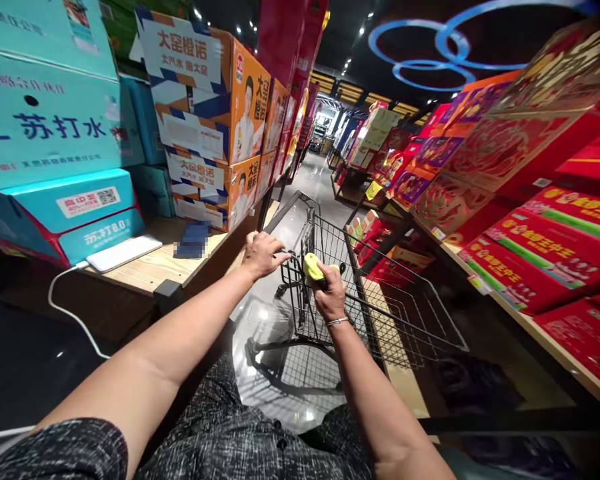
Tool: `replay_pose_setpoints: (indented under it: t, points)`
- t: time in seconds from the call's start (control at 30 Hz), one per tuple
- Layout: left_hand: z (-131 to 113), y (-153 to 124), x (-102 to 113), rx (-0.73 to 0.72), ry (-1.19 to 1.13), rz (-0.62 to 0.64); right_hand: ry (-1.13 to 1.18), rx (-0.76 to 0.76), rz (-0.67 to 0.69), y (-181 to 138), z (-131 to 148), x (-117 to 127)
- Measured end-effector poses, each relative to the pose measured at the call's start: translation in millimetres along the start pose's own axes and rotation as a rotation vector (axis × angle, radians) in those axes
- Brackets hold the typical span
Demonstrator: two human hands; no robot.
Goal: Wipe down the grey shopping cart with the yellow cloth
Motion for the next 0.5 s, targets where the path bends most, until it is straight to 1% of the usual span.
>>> replay_pose_setpoints:
  t: [0.07, 0.13, 0.2, 0.27, 0.33, 0.43, 0.5]
  points:
    - [-18.7, -12.7, 3.0, -0.017, -0.021, -0.015, -0.021, -0.015, -0.069, -1.9, 6.5, -1.0]
    - [-35.3, -23.4, 6.9, -0.039, -0.043, -0.012, 0.013, -0.003, -0.147, -3.4, 11.3, 3.1]
    - [-48.9, -31.4, 10.7, -0.058, -0.078, 0.013, 0.052, 0.035, -0.225, -4.3, 15.8, 10.2]
    - [-59.1, -36.6, 13.8, -0.065, -0.132, 0.058, 0.049, 0.106, -0.271, -5.1, 22.3, 17.7]
    - [-66.1, -39.2, 15.7, -0.045, -0.193, 0.109, 0.0, 0.209, -0.29, -7.0, 32.6, 23.4]
    - [-70.8, -39.7, 16.6, 0.02, -0.273, 0.156, -0.067, 0.353, -0.279, -12.3, 53.6, 27.2]
    - [-71.8, -38.6, 16.9, 0.052, -0.317, 0.17, -0.042, 0.362, -0.259, -15.5, 66.3, 28.0]
Point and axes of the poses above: each hand's wrist, its own y-axis towards the middle knuckle, its own x-axis out of the back of the hand, z = x × y, the point moved 2 cm from there along y, towards the middle knuckle, and after that the axes turned 1 degree about -y, right-handed, at the moved point
